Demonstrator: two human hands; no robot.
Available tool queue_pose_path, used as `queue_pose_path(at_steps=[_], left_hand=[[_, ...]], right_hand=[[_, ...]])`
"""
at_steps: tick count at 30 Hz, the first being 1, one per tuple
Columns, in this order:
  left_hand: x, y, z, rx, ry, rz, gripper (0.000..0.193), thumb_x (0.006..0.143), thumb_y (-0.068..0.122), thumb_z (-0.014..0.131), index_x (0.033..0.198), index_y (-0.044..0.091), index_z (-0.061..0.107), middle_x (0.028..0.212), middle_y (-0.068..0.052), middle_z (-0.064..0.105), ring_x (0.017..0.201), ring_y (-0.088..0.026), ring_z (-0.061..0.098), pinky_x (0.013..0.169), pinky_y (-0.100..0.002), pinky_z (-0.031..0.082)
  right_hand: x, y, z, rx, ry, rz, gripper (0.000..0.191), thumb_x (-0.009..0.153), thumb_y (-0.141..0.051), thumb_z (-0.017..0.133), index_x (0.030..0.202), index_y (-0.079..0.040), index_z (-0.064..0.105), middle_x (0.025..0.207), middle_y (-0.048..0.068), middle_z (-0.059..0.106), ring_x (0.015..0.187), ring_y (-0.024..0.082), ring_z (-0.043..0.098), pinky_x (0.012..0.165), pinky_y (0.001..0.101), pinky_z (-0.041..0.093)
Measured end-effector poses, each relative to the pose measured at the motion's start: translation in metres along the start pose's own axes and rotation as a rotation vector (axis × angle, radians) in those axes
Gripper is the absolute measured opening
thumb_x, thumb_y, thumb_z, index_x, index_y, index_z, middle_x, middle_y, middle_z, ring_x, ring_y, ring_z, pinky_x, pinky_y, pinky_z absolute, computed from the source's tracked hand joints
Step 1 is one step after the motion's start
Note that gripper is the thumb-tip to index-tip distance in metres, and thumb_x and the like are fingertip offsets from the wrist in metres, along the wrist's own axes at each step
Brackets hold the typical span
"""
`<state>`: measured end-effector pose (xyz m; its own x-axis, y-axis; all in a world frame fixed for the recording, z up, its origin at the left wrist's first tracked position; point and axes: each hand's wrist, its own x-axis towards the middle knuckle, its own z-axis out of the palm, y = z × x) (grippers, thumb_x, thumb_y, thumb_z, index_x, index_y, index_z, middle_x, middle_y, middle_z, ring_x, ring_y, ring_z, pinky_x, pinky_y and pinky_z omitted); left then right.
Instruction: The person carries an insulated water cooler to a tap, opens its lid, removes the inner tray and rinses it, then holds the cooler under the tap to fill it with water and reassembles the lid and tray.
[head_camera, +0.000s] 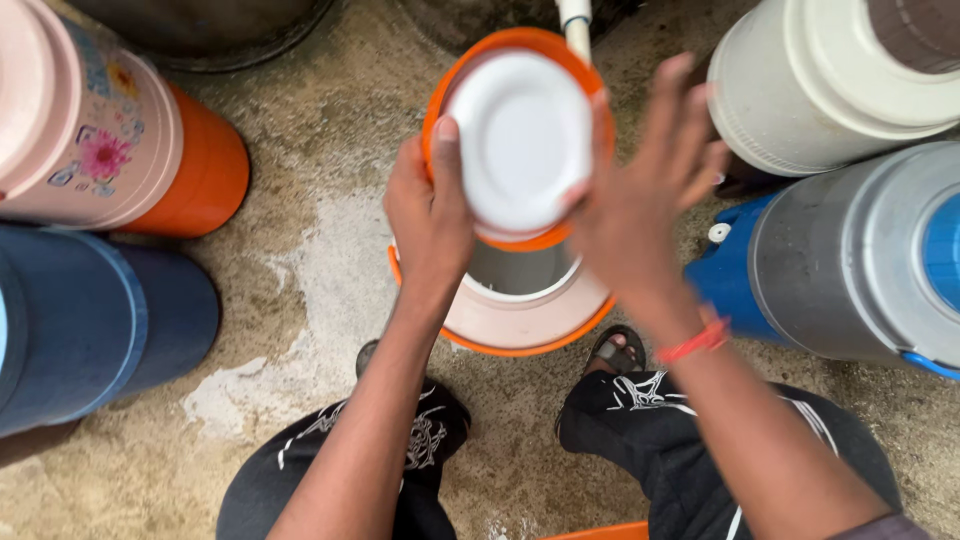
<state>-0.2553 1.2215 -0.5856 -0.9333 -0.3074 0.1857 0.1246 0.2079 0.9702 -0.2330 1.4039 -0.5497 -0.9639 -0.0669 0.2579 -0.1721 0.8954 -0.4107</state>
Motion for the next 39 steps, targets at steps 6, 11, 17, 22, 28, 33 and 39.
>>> queue_pose_path(at_steps=[6, 11, 17, 22, 28, 33, 39], left_hand=[[0.002, -0.005, -0.005, 0.015, 0.042, -0.086, 0.053, 0.106, 0.051, 0.048, 0.096, 0.003, 0.069, 0.085, -0.004, 0.07, 0.077, -0.01, 0.062, 0.069, -0.032, 0.054], [0.008, -0.001, -0.012, -0.228, 0.001, -0.187, 0.061, 0.111, 0.05, 0.041, 0.09, 0.0, 0.067, 0.082, -0.001, 0.067, 0.076, -0.007, 0.058, 0.069, -0.029, 0.051], [-0.006, 0.001, 0.002, -0.216, -0.236, -0.347, 0.061, 0.108, 0.053, 0.037, 0.099, 0.003, 0.071, 0.077, -0.001, 0.066, 0.068, -0.007, 0.056, 0.061, -0.028, 0.047], [-0.017, 0.0, 0.019, 0.035, -0.493, -0.257, 0.059, 0.105, 0.05, 0.039, 0.114, 0.001, 0.07, 0.093, -0.01, 0.077, 0.081, -0.022, 0.071, 0.068, -0.038, 0.055], [-0.06, 0.013, 0.032, 0.771, -1.043, -0.03, 0.062, 0.095, 0.058, 0.059, 0.125, 0.004, 0.062, 0.114, -0.02, 0.069, 0.111, -0.04, 0.065, 0.096, -0.054, 0.05], [-0.067, 0.021, 0.031, 0.991, -1.206, -0.054, 0.066, 0.093, 0.061, 0.06, 0.125, 0.003, 0.059, 0.118, -0.018, 0.068, 0.119, -0.037, 0.062, 0.102, -0.056, 0.046], [-0.067, 0.017, 0.03, 0.955, -1.19, -0.043, 0.061, 0.093, 0.058, 0.06, 0.123, 0.005, 0.06, 0.118, -0.017, 0.068, 0.118, -0.038, 0.062, 0.101, -0.057, 0.046]], right_hand=[[-0.03, -0.005, 0.041, -0.125, -0.011, -0.277, 0.056, 0.099, -0.069, 0.056, 0.149, -0.045, 0.06, 0.171, 0.021, 0.016, 0.157, 0.053, 0.004, 0.116, 0.0789, 0.004], [0.011, 0.054, 0.01, 0.117, 0.121, 0.208, 0.068, 0.109, -0.06, 0.056, 0.157, -0.014, 0.041, 0.16, 0.028, 0.037, 0.146, 0.044, 0.039, 0.115, 0.063, 0.031], [0.017, 0.045, -0.01, 1.314, -0.279, 0.681, 0.06, 0.089, -0.038, 0.064, 0.139, -0.008, 0.05, 0.129, 0.013, 0.064, 0.114, 0.027, 0.066, 0.092, 0.0491, 0.056], [0.018, 0.105, -0.025, 1.583, -0.052, 0.904, 0.05, 0.09, -0.027, 0.068, 0.134, -0.007, 0.055, 0.13, 0.011, 0.067, 0.118, 0.024, 0.068, 0.095, 0.0458, 0.059], [0.065, 0.267, -0.08, 1.645, 0.407, 0.905, 0.045, 0.099, -0.031, 0.068, 0.139, -0.014, 0.054, 0.136, 0.014, 0.059, 0.111, 0.028, 0.063, 0.094, 0.0448, 0.06], [0.117, 0.386, -0.11, 1.75, 0.65, 0.909, 0.038, 0.099, -0.022, 0.066, 0.133, -0.011, 0.053, 0.138, 0.011, 0.054, 0.121, 0.03, 0.059, 0.093, 0.0477, 0.062], [0.117, 0.434, -0.102, 1.579, 0.781, 1.092, 0.051, 0.097, -0.019, 0.073, 0.135, -0.005, 0.041, 0.146, 0.023, 0.04, 0.132, 0.04, 0.056, 0.093, 0.0496, 0.065]])
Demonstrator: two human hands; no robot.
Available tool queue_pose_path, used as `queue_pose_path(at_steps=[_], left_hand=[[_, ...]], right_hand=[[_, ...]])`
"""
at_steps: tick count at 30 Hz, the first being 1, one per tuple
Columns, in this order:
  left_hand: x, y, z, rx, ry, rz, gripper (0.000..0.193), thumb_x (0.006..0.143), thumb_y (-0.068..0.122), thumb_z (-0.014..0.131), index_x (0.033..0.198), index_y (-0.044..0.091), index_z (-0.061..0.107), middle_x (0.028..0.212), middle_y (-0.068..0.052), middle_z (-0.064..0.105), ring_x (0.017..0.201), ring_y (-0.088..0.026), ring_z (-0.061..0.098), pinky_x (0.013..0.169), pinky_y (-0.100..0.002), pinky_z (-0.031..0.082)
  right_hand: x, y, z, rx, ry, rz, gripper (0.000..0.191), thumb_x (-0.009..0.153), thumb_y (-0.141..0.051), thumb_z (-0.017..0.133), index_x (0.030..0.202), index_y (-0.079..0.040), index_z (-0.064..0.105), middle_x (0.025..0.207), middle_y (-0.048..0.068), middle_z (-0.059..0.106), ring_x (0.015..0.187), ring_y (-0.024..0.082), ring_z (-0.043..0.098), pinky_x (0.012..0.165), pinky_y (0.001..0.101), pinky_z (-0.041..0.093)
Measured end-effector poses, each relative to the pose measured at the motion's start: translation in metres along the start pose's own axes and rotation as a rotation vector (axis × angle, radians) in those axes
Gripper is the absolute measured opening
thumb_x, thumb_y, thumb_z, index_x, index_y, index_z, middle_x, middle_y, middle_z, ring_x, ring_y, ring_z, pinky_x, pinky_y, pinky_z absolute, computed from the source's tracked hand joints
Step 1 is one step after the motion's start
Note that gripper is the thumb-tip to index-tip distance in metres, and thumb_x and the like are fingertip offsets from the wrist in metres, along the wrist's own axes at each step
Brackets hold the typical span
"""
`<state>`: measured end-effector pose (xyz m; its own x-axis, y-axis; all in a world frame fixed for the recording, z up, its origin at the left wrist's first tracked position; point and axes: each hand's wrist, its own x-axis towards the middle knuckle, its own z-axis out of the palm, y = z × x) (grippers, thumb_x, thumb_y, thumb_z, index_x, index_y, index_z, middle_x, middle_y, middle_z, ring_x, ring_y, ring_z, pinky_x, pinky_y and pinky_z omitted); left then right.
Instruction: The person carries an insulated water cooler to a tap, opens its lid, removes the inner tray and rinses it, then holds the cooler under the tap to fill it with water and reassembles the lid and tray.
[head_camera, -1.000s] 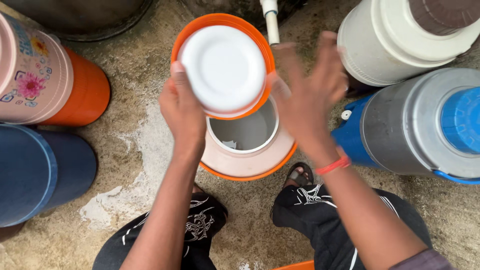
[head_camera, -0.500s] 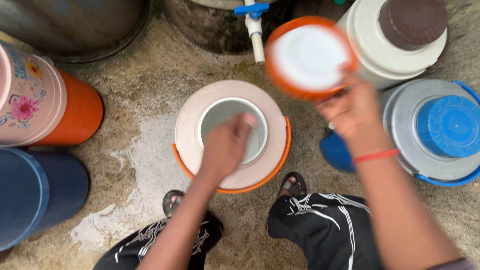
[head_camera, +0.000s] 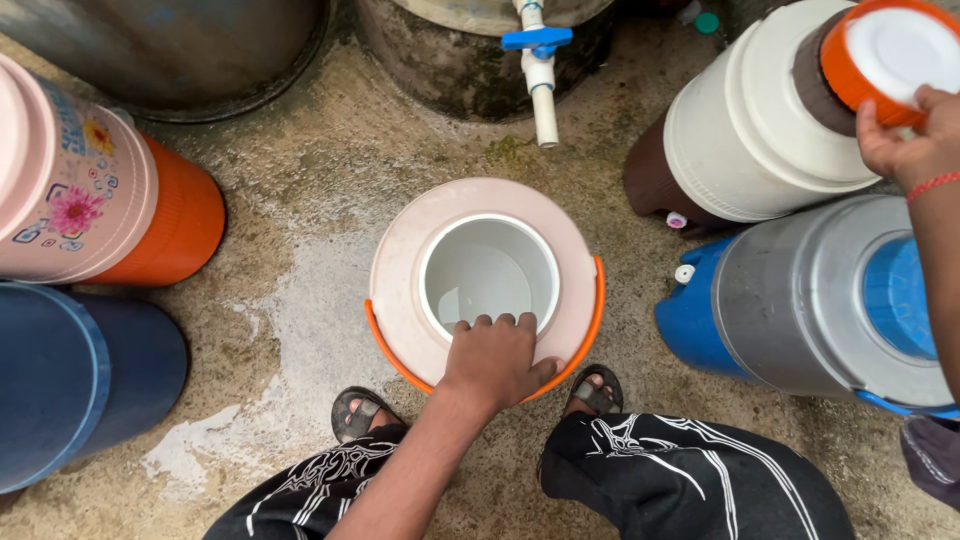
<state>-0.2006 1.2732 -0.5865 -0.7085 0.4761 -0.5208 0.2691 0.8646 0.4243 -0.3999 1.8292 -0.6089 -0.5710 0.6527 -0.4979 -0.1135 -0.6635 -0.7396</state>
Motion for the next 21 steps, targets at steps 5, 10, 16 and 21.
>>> queue_pose_path(at_steps=[5, 10, 16, 21], left_hand=[[0.0, 0.001, 0.002, -0.004, 0.005, 0.0, 0.062, 0.093, 0.058, 0.061, 0.123, 0.005, 0.06, 0.118, -0.016, 0.068, 0.118, -0.037, 0.062, 0.101, -0.056, 0.047], [0.004, -0.004, 0.003, -0.09, -0.008, 0.0, 0.06, 0.095, 0.057, 0.061, 0.124, 0.005, 0.06, 0.115, -0.02, 0.068, 0.113, -0.04, 0.064, 0.098, -0.053, 0.049], [0.018, -0.032, -0.007, -0.338, 0.422, 0.052, 0.032, 0.089, 0.019, 0.06, 0.118, 0.014, 0.074, 0.088, -0.021, 0.075, 0.09, -0.039, 0.074, 0.087, -0.047, 0.056], [0.021, -0.056, -0.028, -1.153, 0.905, -0.019, 0.027, 0.095, 0.002, 0.048, 0.108, 0.003, 0.071, 0.082, -0.007, 0.076, 0.068, -0.013, 0.067, 0.063, -0.029, 0.055]], right_hand=[[-0.012, 0.002, -0.013, -0.153, -0.025, 0.0, 0.069, 0.103, -0.024, 0.076, 0.147, 0.0, 0.029, 0.154, 0.033, 0.023, 0.139, 0.049, 0.048, 0.109, 0.0549, 0.056], [-0.119, 0.039, -0.003, -0.46, -0.047, 0.033, 0.052, 0.098, -0.034, 0.06, 0.142, -0.012, 0.042, 0.147, 0.017, 0.038, 0.136, 0.035, 0.047, 0.105, 0.0561, 0.052], [-0.376, 0.168, -0.015, -1.18, -0.397, -0.353, 0.018, 0.1, -0.018, 0.055, 0.107, -0.008, 0.068, 0.102, 0.004, 0.073, 0.099, 0.018, 0.066, 0.087, 0.0345, 0.051], [-0.466, 0.236, -0.007, -1.644, -0.9, -0.951, 0.049, 0.088, -0.021, 0.069, 0.131, 0.001, 0.06, 0.131, 0.024, 0.063, 0.133, 0.045, 0.051, 0.108, 0.0515, 0.037]])
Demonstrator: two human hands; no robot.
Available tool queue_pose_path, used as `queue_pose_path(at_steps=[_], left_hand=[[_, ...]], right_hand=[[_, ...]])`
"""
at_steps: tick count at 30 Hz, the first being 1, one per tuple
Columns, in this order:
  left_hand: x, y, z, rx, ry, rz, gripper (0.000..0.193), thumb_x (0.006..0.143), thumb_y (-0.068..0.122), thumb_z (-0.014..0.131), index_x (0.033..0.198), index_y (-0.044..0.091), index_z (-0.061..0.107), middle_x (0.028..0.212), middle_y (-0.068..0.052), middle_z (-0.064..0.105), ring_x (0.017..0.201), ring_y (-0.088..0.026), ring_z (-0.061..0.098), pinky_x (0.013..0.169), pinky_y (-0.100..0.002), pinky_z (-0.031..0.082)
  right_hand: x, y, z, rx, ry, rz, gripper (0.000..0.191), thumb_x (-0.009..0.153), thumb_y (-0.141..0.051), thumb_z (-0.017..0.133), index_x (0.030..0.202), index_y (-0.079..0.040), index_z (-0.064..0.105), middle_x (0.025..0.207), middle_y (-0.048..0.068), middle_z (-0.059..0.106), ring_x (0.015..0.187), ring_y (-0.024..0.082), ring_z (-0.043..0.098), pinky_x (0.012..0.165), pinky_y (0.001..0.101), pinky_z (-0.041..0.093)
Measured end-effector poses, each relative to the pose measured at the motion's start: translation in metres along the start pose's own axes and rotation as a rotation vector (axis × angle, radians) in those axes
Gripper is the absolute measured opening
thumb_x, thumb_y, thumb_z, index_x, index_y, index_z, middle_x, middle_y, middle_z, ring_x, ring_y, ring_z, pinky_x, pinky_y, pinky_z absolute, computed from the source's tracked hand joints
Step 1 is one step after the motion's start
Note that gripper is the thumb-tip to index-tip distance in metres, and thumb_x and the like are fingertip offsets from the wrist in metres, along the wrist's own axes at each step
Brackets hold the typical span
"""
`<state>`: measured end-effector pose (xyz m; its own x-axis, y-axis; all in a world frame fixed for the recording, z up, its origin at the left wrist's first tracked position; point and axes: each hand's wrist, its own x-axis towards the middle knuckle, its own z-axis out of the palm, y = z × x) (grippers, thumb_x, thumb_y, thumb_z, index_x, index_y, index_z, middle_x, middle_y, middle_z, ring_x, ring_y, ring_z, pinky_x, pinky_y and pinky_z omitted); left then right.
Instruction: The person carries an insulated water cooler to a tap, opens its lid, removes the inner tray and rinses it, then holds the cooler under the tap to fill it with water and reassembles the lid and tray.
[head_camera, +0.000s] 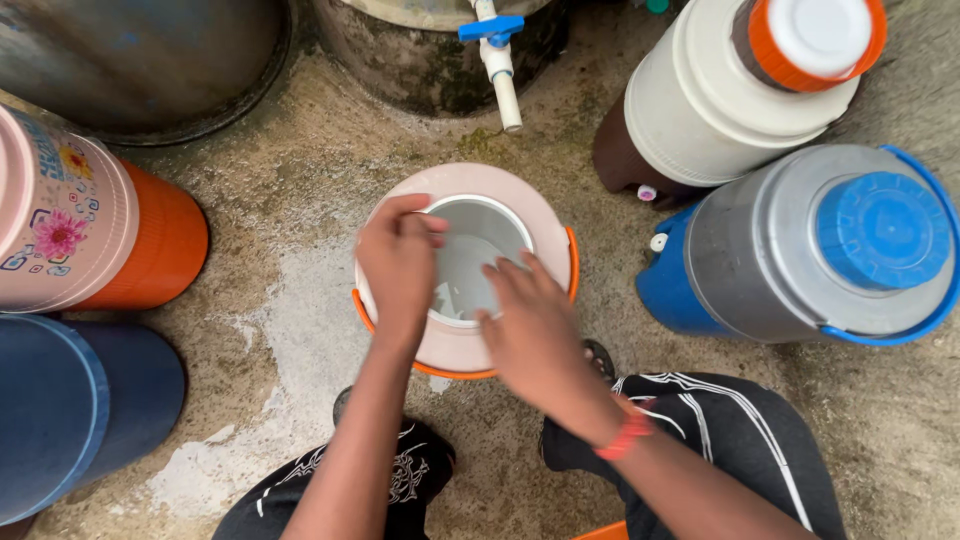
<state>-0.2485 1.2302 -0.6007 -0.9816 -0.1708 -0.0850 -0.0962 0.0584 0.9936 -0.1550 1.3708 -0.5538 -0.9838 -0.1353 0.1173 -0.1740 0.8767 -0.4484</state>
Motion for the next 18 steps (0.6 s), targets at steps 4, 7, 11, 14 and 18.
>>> queue_pose_path(at_steps=[4, 7, 11, 14, 18], left_hand=[[0.01, 0.006, -0.012, -0.345, 0.186, -0.17, 0.024, 0.095, 0.001, 0.047, 0.107, 0.003, 0.068, 0.08, -0.006, 0.071, 0.063, -0.01, 0.06, 0.055, -0.026, 0.05], [0.013, 0.007, -0.018, -0.453, 0.281, -0.242, 0.021, 0.098, 0.005, 0.048, 0.106, 0.003, 0.067, 0.079, -0.006, 0.068, 0.061, -0.01, 0.057, 0.053, -0.026, 0.047], [0.017, 0.008, -0.024, -0.522, 0.388, -0.329, 0.02, 0.097, 0.008, 0.049, 0.106, 0.005, 0.067, 0.078, -0.005, 0.067, 0.06, -0.01, 0.056, 0.051, -0.026, 0.046], [0.019, 0.008, -0.026, -0.504, 0.375, -0.327, 0.019, 0.098, 0.01, 0.049, 0.105, 0.006, 0.067, 0.079, -0.005, 0.068, 0.06, -0.01, 0.056, 0.052, -0.025, 0.046], [0.02, 0.007, -0.027, -0.431, 0.345, -0.275, 0.019, 0.099, 0.011, 0.049, 0.104, 0.006, 0.066, 0.079, -0.004, 0.068, 0.06, -0.01, 0.056, 0.052, -0.025, 0.046]], right_hand=[[0.008, -0.007, 0.024, -0.176, 0.096, -0.218, 0.059, 0.089, -0.036, 0.065, 0.127, 0.009, 0.058, 0.125, 0.028, 0.063, 0.13, 0.044, 0.053, 0.105, 0.0561, 0.03], [0.006, -0.001, 0.039, -0.191, -0.195, -0.144, 0.044, 0.092, -0.038, 0.063, 0.111, 0.001, 0.066, 0.101, 0.02, 0.072, 0.111, 0.035, 0.063, 0.108, 0.058, 0.03], [0.006, 0.007, 0.057, -0.176, -0.23, -0.174, 0.037, 0.096, -0.04, 0.064, 0.083, -0.006, 0.073, 0.068, 0.014, 0.073, 0.071, 0.03, 0.07, 0.101, 0.0517, 0.039], [0.007, 0.012, 0.064, -0.185, -0.187, -0.171, 0.045, 0.096, -0.044, 0.065, 0.072, -0.008, 0.075, 0.055, 0.014, 0.067, 0.053, 0.03, 0.066, 0.09, 0.0474, 0.044], [0.006, 0.017, 0.064, -0.151, -0.068, -0.259, 0.047, 0.095, -0.045, 0.066, 0.066, -0.009, 0.074, 0.052, 0.011, 0.065, 0.05, 0.027, 0.064, 0.082, 0.0439, 0.043]])
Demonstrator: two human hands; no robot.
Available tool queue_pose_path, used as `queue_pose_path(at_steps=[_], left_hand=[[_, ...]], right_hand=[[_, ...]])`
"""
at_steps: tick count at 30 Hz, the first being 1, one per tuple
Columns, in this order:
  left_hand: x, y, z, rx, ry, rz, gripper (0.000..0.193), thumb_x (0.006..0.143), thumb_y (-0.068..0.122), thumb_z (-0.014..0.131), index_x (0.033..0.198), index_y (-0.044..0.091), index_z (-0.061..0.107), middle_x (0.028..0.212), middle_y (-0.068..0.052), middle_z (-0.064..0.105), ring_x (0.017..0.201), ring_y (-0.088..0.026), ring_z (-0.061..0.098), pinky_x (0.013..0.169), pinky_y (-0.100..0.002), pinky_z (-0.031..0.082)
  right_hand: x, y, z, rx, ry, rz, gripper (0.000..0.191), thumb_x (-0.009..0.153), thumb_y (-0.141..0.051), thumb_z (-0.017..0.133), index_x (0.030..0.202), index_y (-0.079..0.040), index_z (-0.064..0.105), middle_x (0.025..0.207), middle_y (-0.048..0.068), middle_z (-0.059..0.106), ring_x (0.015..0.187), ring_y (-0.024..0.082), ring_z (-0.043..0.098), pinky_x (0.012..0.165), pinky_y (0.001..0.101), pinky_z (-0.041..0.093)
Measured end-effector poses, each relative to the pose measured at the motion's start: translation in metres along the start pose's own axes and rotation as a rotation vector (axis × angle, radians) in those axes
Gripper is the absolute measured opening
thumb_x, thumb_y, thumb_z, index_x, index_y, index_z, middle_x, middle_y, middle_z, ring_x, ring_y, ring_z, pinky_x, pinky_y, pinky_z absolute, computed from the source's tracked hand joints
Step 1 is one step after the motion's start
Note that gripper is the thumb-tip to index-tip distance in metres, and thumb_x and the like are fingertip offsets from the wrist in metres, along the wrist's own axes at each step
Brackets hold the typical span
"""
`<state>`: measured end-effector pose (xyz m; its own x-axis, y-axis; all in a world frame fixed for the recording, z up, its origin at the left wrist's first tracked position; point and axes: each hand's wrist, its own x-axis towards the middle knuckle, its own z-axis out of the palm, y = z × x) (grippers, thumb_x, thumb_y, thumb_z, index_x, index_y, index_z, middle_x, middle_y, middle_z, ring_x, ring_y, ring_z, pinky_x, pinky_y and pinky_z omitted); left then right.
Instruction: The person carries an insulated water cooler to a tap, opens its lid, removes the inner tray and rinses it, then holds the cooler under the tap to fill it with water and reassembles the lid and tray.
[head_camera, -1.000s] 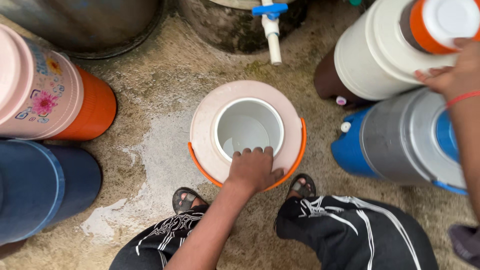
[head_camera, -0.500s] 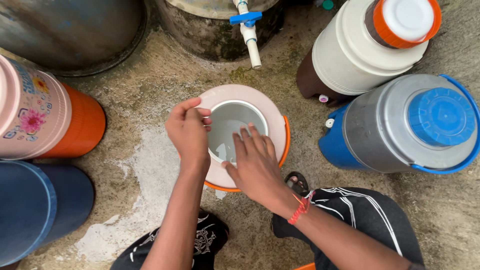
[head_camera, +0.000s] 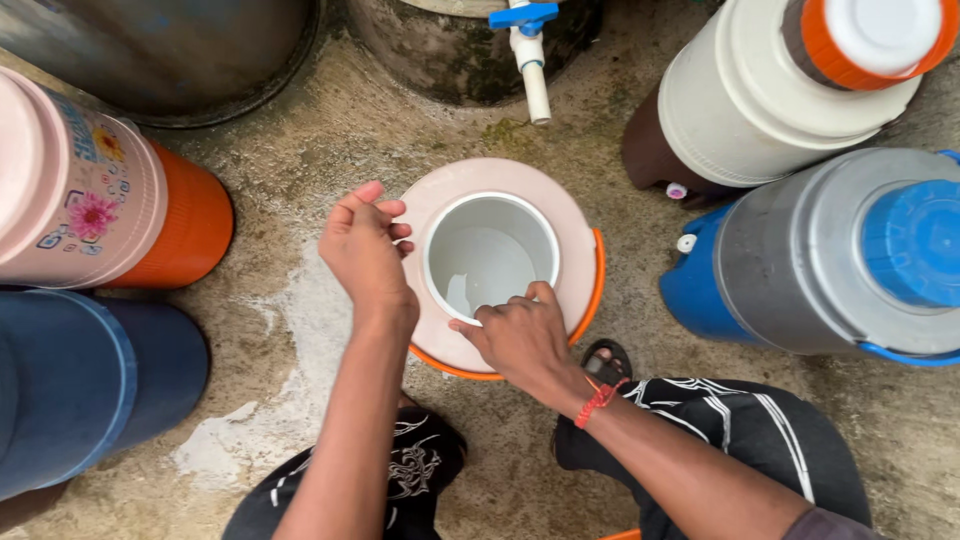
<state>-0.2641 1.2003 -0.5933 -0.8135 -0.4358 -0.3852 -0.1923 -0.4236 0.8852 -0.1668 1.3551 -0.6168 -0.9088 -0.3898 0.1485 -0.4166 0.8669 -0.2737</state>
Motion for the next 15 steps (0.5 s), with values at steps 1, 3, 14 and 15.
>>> queue_pose_path(at_steps=[1, 3, 14, 15], left_hand=[[0.001, 0.001, -0.002, 0.015, -0.011, 0.028, 0.019, 0.097, 0.008, 0.049, 0.104, 0.005, 0.067, 0.08, -0.005, 0.069, 0.06, -0.01, 0.056, 0.052, -0.025, 0.046], [0.005, 0.005, -0.006, 0.037, -0.014, 0.065, 0.02, 0.096, 0.006, 0.049, 0.105, 0.005, 0.067, 0.081, -0.005, 0.07, 0.06, -0.01, 0.056, 0.052, -0.025, 0.046], [0.008, 0.012, -0.015, 0.109, -0.031, 0.025, 0.02, 0.093, 0.007, 0.051, 0.106, 0.007, 0.066, 0.084, -0.002, 0.071, 0.065, -0.008, 0.058, 0.056, -0.025, 0.047], [0.011, 0.012, -0.017, 0.12, -0.019, 0.047, 0.019, 0.094, 0.008, 0.052, 0.106, 0.007, 0.066, 0.085, -0.002, 0.071, 0.067, -0.008, 0.056, 0.058, -0.026, 0.046]], right_hand=[[0.001, 0.001, -0.001, 0.005, 0.003, -0.002, 0.047, 0.095, -0.044, 0.066, 0.065, -0.009, 0.074, 0.052, 0.011, 0.064, 0.05, 0.026, 0.064, 0.082, 0.0438, 0.043], [0.003, 0.003, -0.004, 0.021, 0.008, 0.013, 0.047, 0.095, -0.045, 0.066, 0.066, -0.009, 0.075, 0.05, 0.011, 0.064, 0.047, 0.026, 0.063, 0.082, 0.044, 0.043], [0.038, 0.044, -0.043, 0.193, -0.166, 0.792, 0.06, 0.089, -0.067, 0.065, 0.075, -0.01, 0.081, 0.058, 0.015, 0.066, 0.058, 0.036, 0.066, 0.06, 0.0511, 0.051], [0.04, 0.048, -0.048, 0.236, -0.15, 0.848, 0.061, 0.088, -0.067, 0.065, 0.074, -0.009, 0.08, 0.059, 0.015, 0.067, 0.058, 0.034, 0.067, 0.061, 0.0495, 0.051]])
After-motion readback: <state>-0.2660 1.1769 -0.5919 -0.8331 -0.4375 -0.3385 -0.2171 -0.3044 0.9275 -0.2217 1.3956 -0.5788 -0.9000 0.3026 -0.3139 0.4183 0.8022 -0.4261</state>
